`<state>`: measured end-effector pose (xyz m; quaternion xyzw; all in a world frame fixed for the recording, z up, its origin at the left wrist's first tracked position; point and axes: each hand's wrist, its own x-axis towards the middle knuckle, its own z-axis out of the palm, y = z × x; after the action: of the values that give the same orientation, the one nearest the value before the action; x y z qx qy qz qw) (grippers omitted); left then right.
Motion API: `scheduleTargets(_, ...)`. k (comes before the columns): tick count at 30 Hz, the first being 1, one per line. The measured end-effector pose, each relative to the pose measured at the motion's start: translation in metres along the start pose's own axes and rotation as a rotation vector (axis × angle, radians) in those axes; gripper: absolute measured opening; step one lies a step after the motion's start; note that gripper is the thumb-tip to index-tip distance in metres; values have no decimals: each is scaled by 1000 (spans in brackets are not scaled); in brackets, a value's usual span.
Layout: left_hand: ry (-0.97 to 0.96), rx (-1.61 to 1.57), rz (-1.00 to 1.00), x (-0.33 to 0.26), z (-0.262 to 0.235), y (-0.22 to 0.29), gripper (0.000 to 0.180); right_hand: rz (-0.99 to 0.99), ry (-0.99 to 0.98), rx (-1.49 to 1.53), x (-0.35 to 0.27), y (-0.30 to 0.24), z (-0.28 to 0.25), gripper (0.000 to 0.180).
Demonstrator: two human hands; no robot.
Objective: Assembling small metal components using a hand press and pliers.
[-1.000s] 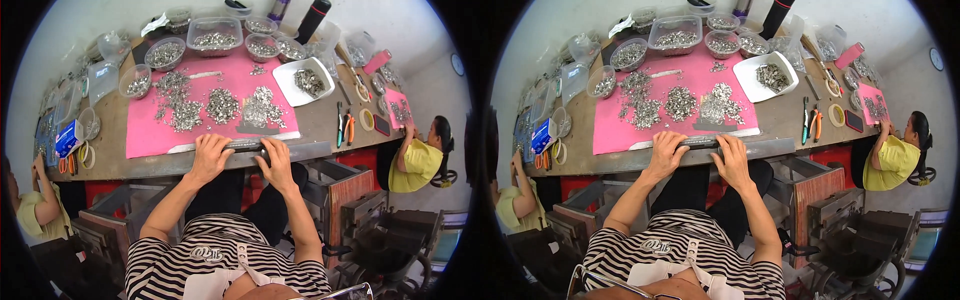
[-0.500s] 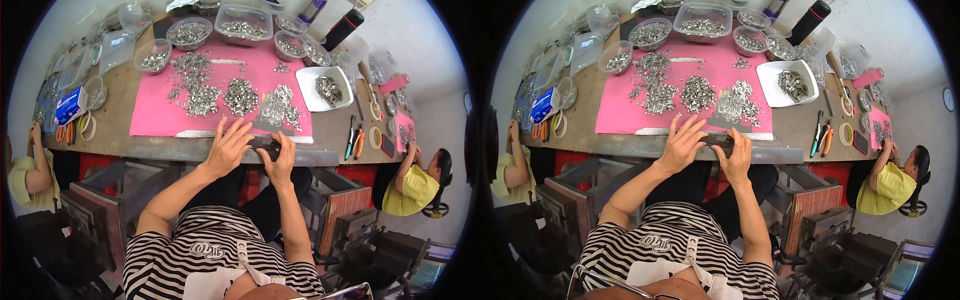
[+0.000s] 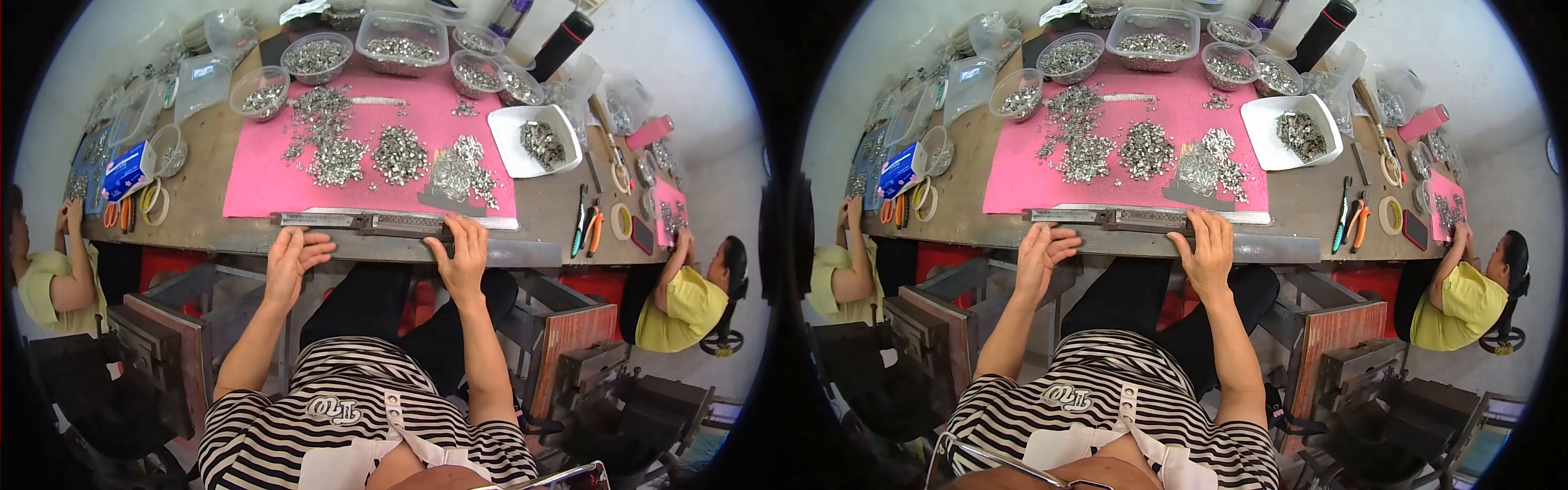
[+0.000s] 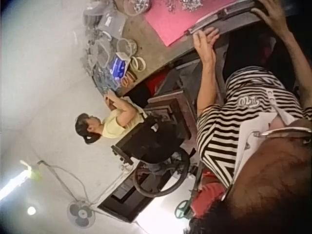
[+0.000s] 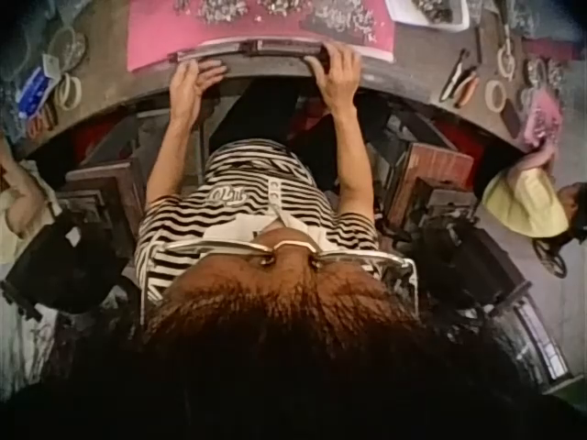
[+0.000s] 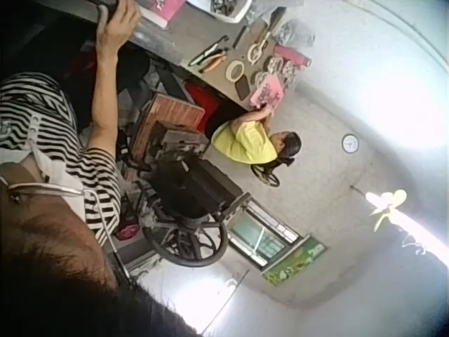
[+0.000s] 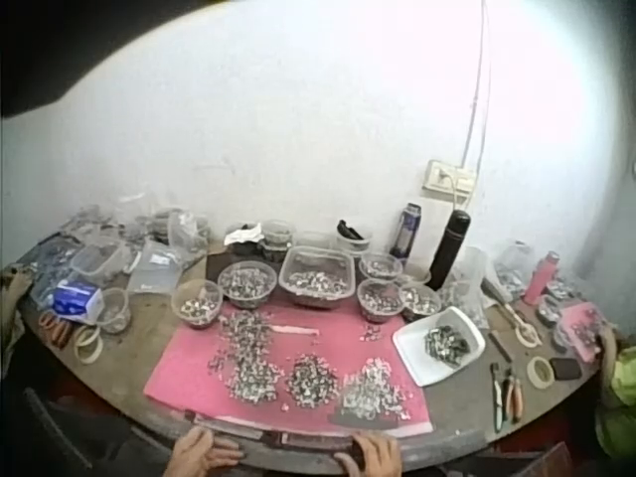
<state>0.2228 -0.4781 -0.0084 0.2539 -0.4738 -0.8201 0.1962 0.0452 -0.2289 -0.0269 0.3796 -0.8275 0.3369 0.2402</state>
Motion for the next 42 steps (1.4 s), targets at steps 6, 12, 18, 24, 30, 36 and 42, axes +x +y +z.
scheduleTargets(6, -143, 466, 309, 2, 25, -26, 18, 18, -14, 11, 2, -3, 0, 49)
scheduleTargets(12, -122, 1022, 976, 26, 76, -24, 31, -76, -122, 28, 25, 6, -18, 31)
scheduleTargets(18, -169, 1127, 987, 40, 78, -41, 36, -279, -210, -56, 44, 12, -16, 15)
scheduleTargets(24, -199, 1132, 977, 39, 78, -37, 42, -292, -346, 7, 61, 12, -25, 12)
scheduleTargets(30, -214, 1130, 969, 39, 78, -35, 41, -130, -450, 117, 67, 21, -26, 6)
scheduleTargets(36, -227, 1136, 972, 39, 79, -35, 38, -66, -503, 164, 69, 24, -25, 4)
scheduleTargets(42, -211, 1102, 970, 40, 78, -34, 35, -32, -556, 224, 73, 29, -24, 5)
